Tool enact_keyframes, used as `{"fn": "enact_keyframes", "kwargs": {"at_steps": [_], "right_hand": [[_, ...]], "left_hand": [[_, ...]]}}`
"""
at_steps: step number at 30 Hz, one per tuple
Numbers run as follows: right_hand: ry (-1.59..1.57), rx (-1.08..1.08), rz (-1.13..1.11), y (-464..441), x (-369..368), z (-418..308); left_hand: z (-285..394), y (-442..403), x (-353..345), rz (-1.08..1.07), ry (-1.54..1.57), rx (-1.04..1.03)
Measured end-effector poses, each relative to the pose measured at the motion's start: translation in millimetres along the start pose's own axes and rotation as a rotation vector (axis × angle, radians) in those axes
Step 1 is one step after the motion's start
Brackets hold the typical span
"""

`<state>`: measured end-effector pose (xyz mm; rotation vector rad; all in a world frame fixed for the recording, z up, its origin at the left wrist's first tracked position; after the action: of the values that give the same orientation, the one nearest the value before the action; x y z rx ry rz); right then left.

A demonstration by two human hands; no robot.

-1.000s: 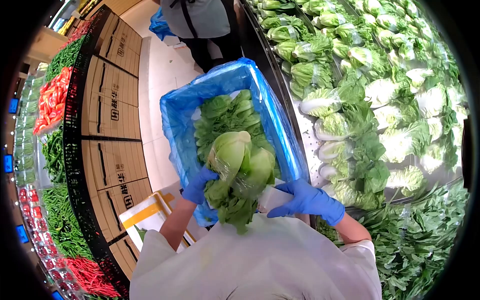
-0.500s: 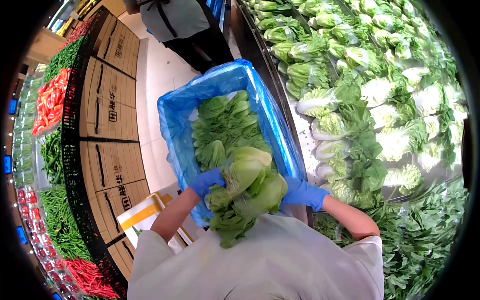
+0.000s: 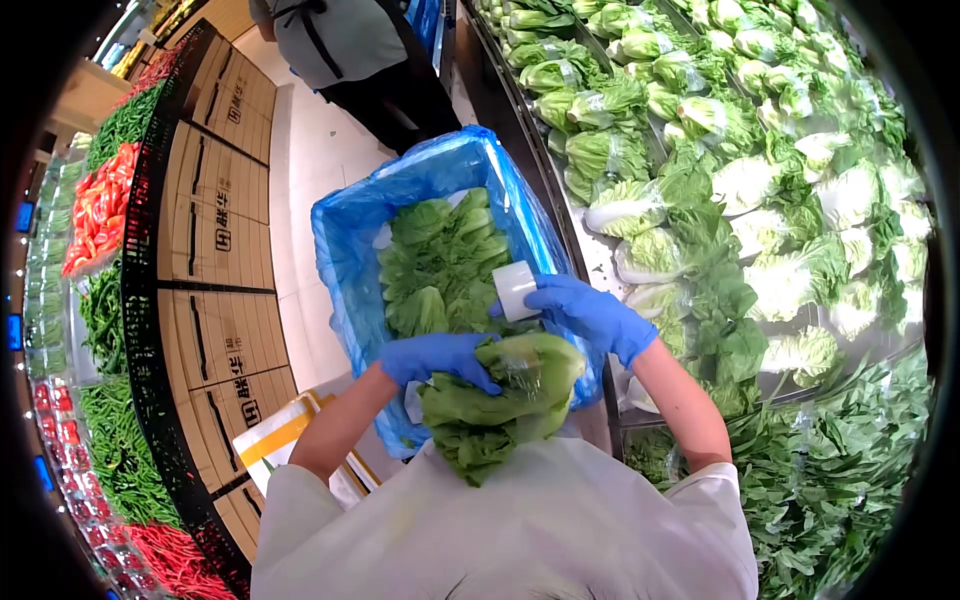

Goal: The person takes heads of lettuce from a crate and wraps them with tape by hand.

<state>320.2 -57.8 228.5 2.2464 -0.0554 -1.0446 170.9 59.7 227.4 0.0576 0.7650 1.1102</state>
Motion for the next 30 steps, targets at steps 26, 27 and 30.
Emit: {"fn": "enact_keyframes", "kwargs": {"at_steps": [26, 27, 30], "right_hand": [[1.310, 0.262, 0.395, 22.1, 12.8, 78.1], [1.294, 0.325, 0.374, 13.0, 23.9, 84.1], [1.095, 0.479, 0.087, -4.3, 34.1, 68.0]], "left_hand": [[-80.3, 43.9, 33.0, 0.609, 0.602, -0.468], [-77.0, 42.1, 35.2, 0.569, 0.507, -0.429], [-57.6, 29.0, 36.5, 0.111, 0.113, -0.414]]}}
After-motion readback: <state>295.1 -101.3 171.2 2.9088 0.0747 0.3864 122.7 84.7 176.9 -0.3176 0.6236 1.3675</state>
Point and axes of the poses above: each hand's wrist, its own y-axis away from the middle knuckle, its own x-axis out of the back of the hand, z = x × y, the point moved 2 cm from there along -y, towards the middle knuckle, and after that the axes turned 11 degrees about -x, right-handed, at the moved point
